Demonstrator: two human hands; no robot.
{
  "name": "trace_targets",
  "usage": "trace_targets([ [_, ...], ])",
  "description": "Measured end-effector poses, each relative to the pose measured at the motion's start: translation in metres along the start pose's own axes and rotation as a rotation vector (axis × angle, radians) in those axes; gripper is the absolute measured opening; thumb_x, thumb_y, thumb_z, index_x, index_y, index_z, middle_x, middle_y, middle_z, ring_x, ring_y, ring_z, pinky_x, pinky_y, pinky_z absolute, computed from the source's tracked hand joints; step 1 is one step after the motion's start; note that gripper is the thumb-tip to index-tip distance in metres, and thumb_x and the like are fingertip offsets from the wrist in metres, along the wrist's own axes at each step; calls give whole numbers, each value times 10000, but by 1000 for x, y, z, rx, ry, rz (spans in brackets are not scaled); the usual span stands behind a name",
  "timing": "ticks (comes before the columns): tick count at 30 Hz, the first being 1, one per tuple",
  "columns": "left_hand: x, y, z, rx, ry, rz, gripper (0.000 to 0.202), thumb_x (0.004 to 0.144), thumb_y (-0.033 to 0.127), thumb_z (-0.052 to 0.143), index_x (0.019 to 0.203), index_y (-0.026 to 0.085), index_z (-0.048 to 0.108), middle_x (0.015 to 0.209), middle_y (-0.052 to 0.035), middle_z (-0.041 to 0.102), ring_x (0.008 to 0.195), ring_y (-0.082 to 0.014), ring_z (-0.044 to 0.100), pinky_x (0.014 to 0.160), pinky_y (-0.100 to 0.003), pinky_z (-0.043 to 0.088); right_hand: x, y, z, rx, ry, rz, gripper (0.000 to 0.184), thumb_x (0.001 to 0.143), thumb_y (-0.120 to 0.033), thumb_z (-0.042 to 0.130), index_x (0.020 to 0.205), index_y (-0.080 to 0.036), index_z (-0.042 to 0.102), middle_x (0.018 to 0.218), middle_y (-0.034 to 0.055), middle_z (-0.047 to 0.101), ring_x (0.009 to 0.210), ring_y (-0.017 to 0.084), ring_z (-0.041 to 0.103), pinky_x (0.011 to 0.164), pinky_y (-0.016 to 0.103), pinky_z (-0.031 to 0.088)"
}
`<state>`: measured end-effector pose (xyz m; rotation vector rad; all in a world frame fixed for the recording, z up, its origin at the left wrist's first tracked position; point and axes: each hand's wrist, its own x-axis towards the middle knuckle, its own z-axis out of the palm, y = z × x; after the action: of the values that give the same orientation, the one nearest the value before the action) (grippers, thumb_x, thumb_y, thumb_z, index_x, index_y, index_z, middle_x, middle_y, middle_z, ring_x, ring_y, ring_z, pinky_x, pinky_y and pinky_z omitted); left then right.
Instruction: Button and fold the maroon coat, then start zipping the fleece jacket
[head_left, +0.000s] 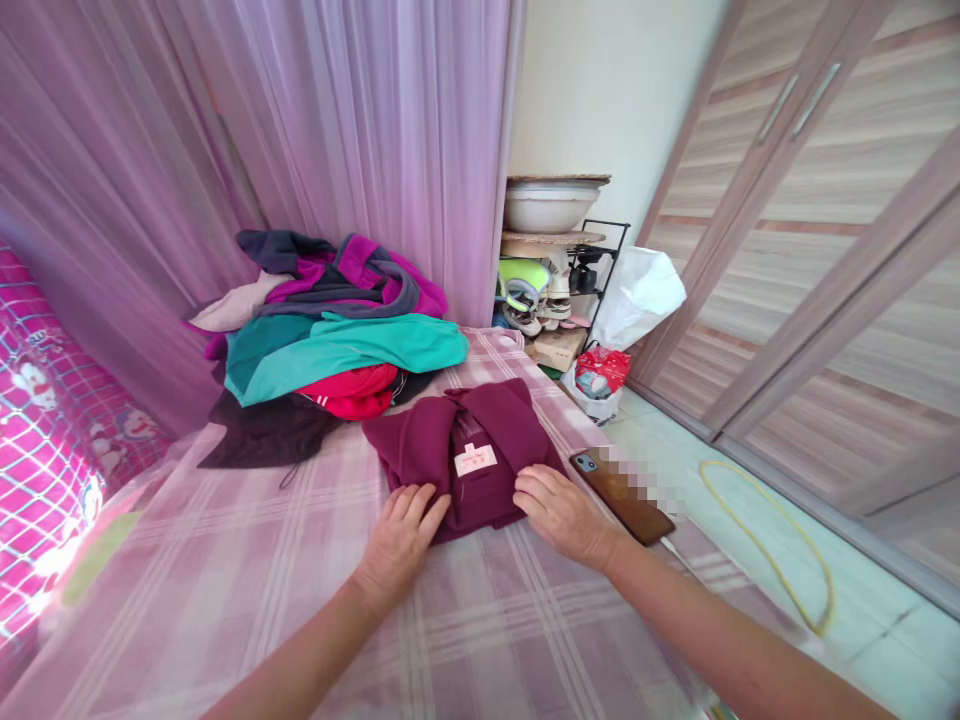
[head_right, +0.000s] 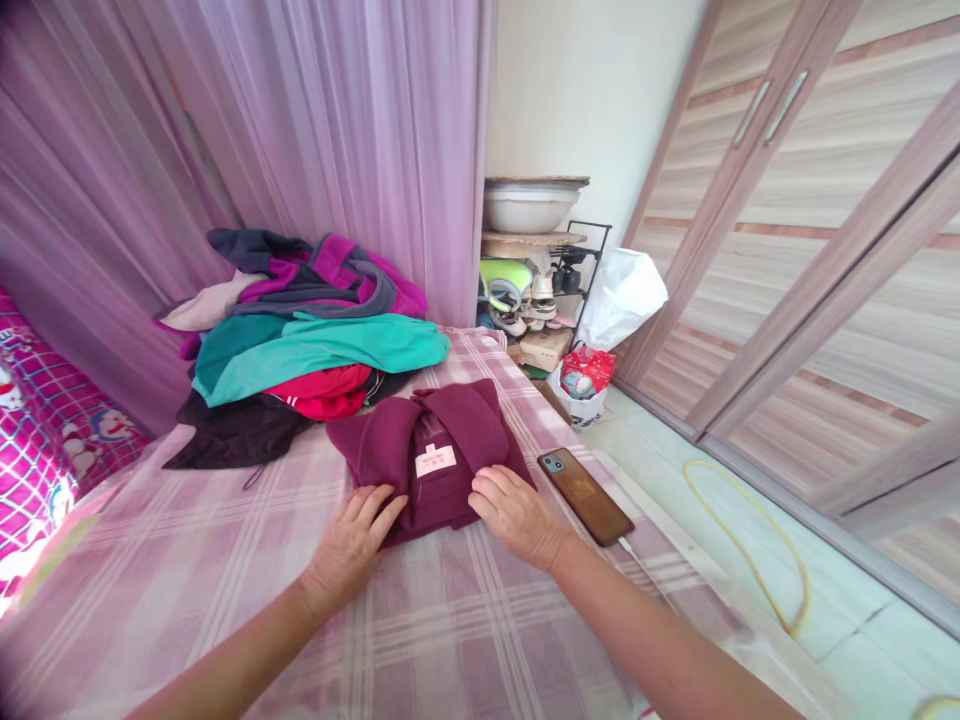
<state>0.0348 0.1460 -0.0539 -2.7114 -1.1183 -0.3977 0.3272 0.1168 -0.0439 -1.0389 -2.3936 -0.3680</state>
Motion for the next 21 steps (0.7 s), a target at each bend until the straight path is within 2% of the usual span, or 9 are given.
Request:
trace_targets([
  [2,-9,-8,-8,-94,-10,32,514,850,232,562,1362,261,543,1300,-120,618,1173,-299,592,995,-512,508,4,-6,-9,23,-12,-7,219,882,-125,480,1003,-208,643,1011,96,668,1062,241,593,946,448,506],
  [4,-6,-22,-29,-174,7,30,449,889,356,551,1322,239,573,1196,-120,668,1077,-282,638,951,-471,533,21,-4,-25,33,-13,10,160,896,-164,499,960,-200,641,949,89,668,951,230,607,866,414,505],
  [7,20,-48,-55,-199,120,-136,426,930,457,473,1258,218,603,1128,-116,691,1063,-275,644,986,-447,507,59,11,-42,-5,11,141,173,933,-228,479,946,-189,646,950,97,672,894,225,601,852,397,472],
  [9,41,-65,-61,-213,168,-305,474,923,457,449,1298,195,572,1257,-137,645,1197,-290,587,1065,-446,451,83,24,-43,-17,28,299,210,933,-272,487,1015,-174,653,1039,121,671,995,251,593,922,411,448],
  [12,55,-86,-55,-332,-33,-460,529,895,367,415,1374,168,516,1373,-137,593,1261,-287,560,1086,-435,442,103,39,-29,30,-79,542,395,907,-407,538,1206,-164,627,1250,155,621,1181,297,547,1020,441,410],
  [14,50,-96,-47,-407,-166,-420,556,875,308,404,1410,181,490,1422,-116,566,1292,-274,543,1100,-435,431,101,46,-14,71,-203,685,537,873,-451,578,1327,-164,576,1376,176,548,1259,326,512,1051,462,394],
  [15,45,-99,-43,-421,-183,-370,578,864,287,416,1433,191,467,1464,-107,528,1330,-267,509,1121,-435,409,98,48,-7,92,-250,736,572,863,-434,588,1367,-164,553,1410,183,521,1277,333,503,1060,465,389],
  [18,30,-103,-32,-352,-122,-250,665,826,258,516,1479,189,410,1560,-128,396,1412,-274,408,1154,-440,363,92,57,2,154,-290,807,562,854,-329,581,1392,-168,553,1409,177,533,1277,320,518,1072,439,387],
  [21,33,-104,-26,-184,-25,-220,636,820,271,614,1434,184,474,1507,-160,459,1367,-312,456,1122,-473,392,104,69,-13,198,-290,851,514,821,-273,598,1326,-187,628,1336,133,613,1235,300,558,1057,393,409],
])
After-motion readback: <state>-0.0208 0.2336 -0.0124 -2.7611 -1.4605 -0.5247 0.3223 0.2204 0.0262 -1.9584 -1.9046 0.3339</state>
